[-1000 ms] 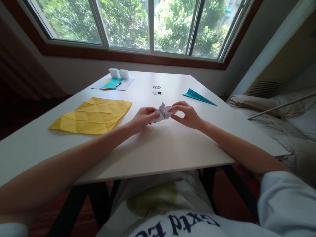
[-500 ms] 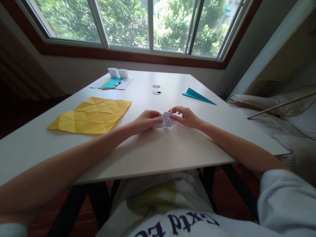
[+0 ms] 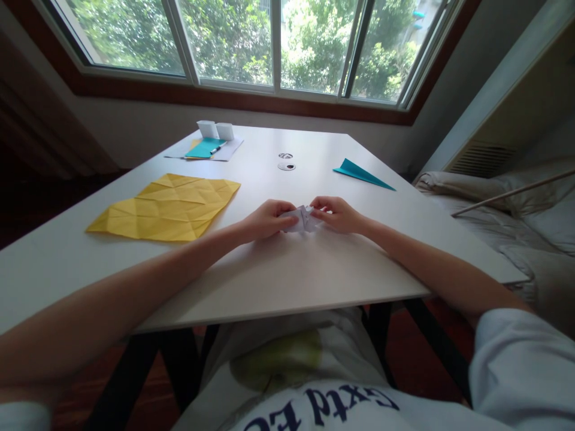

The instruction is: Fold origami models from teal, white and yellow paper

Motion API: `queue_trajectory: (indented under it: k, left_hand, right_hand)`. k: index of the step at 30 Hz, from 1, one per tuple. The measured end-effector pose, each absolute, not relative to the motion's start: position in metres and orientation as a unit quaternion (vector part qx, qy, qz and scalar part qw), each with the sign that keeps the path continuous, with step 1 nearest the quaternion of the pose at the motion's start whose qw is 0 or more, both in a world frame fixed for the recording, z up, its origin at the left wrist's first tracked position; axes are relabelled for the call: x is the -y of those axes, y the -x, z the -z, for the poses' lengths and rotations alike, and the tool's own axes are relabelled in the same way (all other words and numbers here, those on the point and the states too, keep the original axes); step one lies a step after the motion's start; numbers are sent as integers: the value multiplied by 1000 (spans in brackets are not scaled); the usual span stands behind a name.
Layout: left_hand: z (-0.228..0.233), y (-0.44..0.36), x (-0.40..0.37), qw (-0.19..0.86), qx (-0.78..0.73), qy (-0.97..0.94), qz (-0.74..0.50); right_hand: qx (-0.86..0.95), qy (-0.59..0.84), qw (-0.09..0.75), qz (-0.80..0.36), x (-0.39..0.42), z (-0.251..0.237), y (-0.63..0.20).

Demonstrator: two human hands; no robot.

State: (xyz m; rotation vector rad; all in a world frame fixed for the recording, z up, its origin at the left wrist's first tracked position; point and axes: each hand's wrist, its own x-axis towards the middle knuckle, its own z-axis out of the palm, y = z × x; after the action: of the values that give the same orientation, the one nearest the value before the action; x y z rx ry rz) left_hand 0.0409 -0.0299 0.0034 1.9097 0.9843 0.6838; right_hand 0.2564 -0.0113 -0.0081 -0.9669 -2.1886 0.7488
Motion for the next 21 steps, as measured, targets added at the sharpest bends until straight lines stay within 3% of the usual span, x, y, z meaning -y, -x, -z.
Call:
queue_trajectory:
  k: [9,21]
  left_hand:
    - [-5,-35,22,420,-417,-754,-285]
    - [-5,-42,31,406,-384,-776,-294]
  right_hand:
    - [798,369,312,-360,3,6,-264]
    - [836,355,284,-306,24,-4,-251]
